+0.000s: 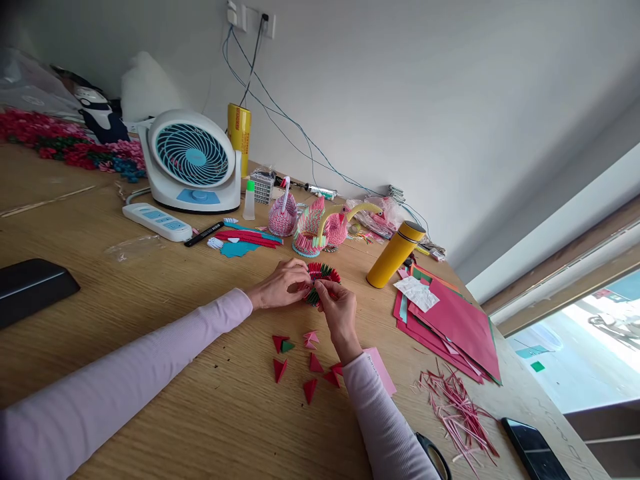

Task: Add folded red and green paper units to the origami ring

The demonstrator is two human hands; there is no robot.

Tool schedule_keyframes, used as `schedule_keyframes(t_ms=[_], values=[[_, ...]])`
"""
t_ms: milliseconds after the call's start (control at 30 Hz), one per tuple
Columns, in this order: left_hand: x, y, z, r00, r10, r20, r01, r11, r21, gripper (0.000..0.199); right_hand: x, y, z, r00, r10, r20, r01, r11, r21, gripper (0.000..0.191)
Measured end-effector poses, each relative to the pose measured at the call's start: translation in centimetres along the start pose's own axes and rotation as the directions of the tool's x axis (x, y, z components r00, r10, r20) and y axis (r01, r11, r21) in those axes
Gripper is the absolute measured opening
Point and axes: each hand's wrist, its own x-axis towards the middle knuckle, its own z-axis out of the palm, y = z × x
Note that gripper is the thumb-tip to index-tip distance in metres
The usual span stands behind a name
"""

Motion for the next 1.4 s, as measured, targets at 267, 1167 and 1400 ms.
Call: schedule_keyframes(t_ms=[267,1167,1400], values=[[-0.1,-0.3,0.3,1.0,-0.016,0.01,0.016,1.0,-0.024,0.006,0.2,1.2,-0.4,0.997,-0.069,0.035,0.074,0.984,-0.16,0.043],[0.0,0.2,-0.3,0.998,-0.04,0.038,0.045,0.992,-0.122,0.024,0.1,-0.5,-1.2,0.981,-0.117,0.156,0.192,0.706,-0.682,0.018],[0.0,0.1,-0.2,0.999,-0.008,0.044,0.013,0.992,-0.126,0.023,0.1,-0.2,-1.0,0.982,-0.089,0.164,0.181,0.667,-0.723,0.018]])
